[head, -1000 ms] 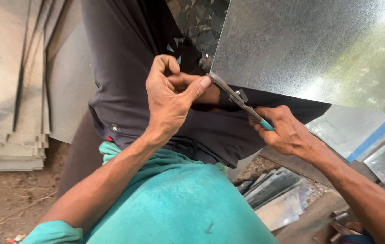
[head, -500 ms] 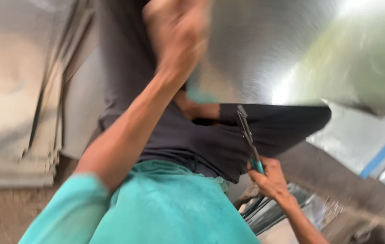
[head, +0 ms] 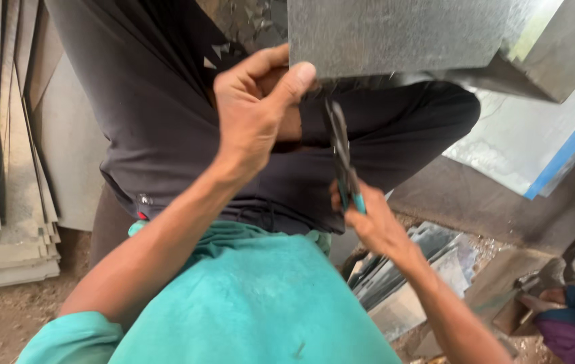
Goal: The person sits cross-legged on the ground and uses tin snips to cut small rectangular pieces from a large metal sheet. The person repeatedly positions the snips, cuts, and removes the small cut pieces, which accumulate on the ground.
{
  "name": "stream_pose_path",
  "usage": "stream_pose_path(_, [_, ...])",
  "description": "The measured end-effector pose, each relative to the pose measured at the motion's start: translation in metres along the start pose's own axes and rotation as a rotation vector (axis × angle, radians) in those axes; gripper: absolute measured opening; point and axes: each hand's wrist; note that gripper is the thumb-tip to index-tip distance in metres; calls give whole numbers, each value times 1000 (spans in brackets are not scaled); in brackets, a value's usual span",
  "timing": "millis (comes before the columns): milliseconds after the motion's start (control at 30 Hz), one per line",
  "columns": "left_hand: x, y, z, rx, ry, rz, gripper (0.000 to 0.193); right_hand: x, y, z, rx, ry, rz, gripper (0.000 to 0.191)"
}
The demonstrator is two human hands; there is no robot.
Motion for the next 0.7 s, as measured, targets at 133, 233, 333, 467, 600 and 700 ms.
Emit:
stream_pose_path(133, [2,-16,-7,36,-41,-43,23,-20,-2,-14,-145,66,-22,51])
stream_pose_path(233, [-1,-12,-6,72,-8,-43,20,-26,-12,-18,7,-52,-43,48])
stream_pose_path(333, [-1,-11,9,64,-21,-51,21,-26,-22,-23,92,-56,-47,38])
stream_pose_path(467, [-9,-9,38,-24,-25,-58,13,-30,-33,-33,219,-69,-22,21])
stream_pose_path(600, [-44,-3,31,-363,7,38,28,-36,-43,-31,284,-21,-3,14])
stream_pose_path(700, [-57,4,-5,-506,94,199,44,-34,-53,-17,293,23,26,17])
Point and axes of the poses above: each hand's wrist, its own x-axis away from the middle knuckle, its own y-axis out of the palm, z = x × y, and after that the axes turned 12 degrees about -x, right-handed
